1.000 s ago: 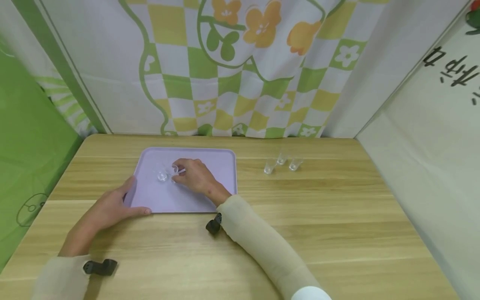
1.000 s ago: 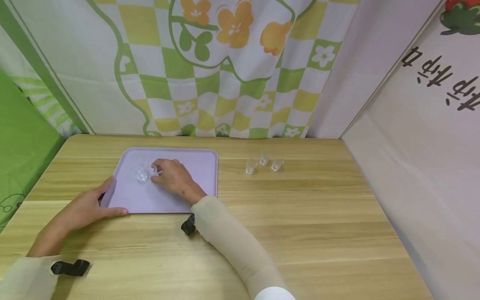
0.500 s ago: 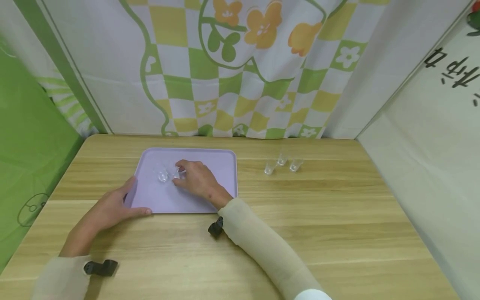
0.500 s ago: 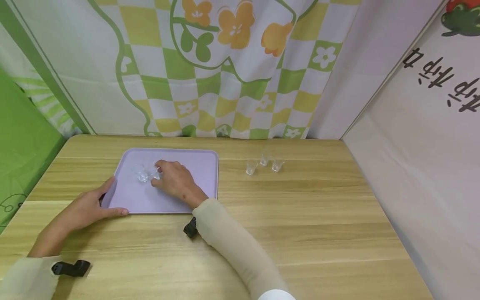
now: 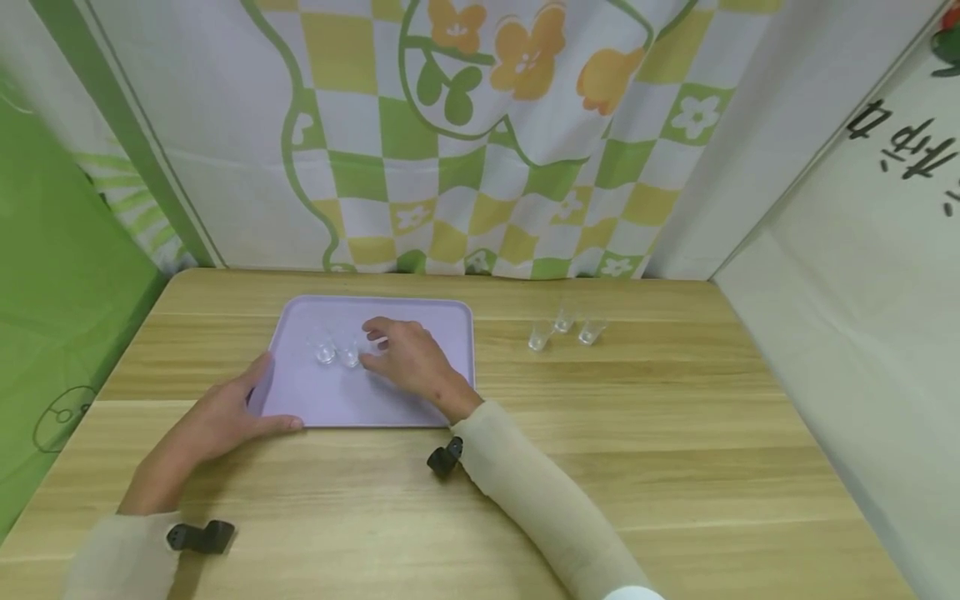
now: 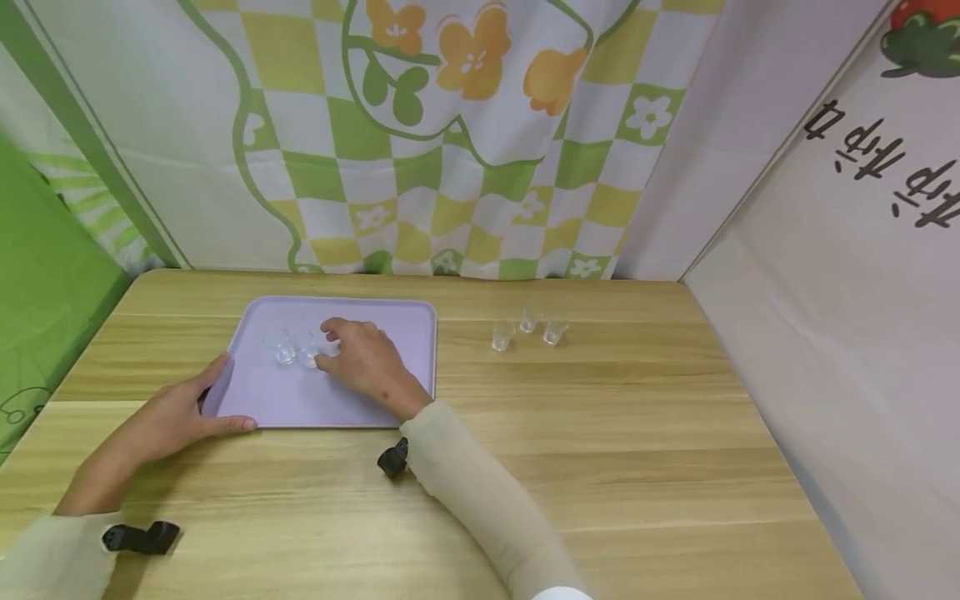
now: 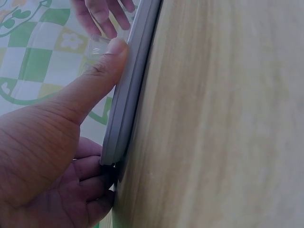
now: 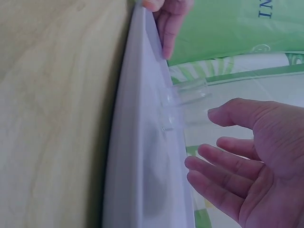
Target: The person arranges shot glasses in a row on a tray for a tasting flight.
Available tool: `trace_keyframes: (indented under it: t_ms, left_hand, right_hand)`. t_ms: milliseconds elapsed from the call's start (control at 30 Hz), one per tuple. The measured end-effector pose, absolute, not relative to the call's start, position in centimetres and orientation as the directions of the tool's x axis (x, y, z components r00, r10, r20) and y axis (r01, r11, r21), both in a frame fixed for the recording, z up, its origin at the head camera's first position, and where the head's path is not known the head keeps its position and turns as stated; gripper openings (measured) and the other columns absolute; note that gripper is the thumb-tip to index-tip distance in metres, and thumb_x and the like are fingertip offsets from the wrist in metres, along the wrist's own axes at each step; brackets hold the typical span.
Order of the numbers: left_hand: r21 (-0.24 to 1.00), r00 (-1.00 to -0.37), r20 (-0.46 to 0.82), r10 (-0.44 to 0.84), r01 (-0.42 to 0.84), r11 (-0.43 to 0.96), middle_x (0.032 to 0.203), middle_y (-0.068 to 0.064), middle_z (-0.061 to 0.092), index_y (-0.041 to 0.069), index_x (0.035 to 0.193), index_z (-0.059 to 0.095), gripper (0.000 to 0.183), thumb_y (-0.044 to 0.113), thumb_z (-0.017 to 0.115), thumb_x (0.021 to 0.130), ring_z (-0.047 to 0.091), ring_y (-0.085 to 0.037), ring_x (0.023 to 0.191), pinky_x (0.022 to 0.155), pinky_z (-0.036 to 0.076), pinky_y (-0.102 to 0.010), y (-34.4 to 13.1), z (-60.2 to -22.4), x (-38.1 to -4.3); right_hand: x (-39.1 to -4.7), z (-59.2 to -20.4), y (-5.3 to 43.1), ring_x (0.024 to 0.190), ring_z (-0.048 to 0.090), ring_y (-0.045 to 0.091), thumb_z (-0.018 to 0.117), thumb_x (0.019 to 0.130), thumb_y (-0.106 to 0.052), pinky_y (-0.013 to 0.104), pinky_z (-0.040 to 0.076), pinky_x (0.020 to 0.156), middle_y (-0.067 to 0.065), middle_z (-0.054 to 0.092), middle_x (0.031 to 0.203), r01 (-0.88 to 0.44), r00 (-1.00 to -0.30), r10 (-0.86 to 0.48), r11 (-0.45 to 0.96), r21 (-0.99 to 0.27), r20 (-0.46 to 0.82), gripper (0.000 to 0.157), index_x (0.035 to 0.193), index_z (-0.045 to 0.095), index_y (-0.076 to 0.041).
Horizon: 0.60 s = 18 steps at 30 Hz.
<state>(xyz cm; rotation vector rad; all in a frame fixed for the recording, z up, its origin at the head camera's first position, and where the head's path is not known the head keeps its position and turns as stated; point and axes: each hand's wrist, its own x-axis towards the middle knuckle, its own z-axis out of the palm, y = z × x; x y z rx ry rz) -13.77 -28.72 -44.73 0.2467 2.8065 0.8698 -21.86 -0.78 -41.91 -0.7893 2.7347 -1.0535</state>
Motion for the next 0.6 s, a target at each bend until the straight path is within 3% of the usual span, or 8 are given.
trace_keyframes:
  t_ms: [233,600]
  left_hand:
    - [0.574,-0.968,-0.127,0.216,0.106,0.812,0.155,-0.045,0.021,-0.013,0.158,0.007,0.127,0.055,0.083,0.083,0.027,-0.062,0.139,0.110,0.028,-0.070,-28.5,-44.7,-13.9]
    - [0.576,-0.969,-0.128,0.212,0.101,0.811,0.156,-0.043,0.019,-0.012,0.158,0.007,0.126,0.055,0.083,0.083,0.025,-0.062,0.140,0.111,0.027,-0.071,-28.4,-44.4,-13.6]
  right_hand:
    - [-21.5,-41.5,1.2,0.107,0.071,0.018,0.073,0.097,-0.017,0.021,0.055,0.087,0.005,0.071,0.126,-0.404,-0.862,-0.498,0.566,-0.719,0.093,0.038,0.133,0.067,-0.005]
    - [-20.5,-41.0,4.7,0.102,0.072,0.021,0.068,0.100,-0.010,0.025,0.057,0.086,0.010,0.072,0.123,-0.466,-0.843,-0.500,0.493,-0.734,0.199,0.028,0.126,0.069,0.000]
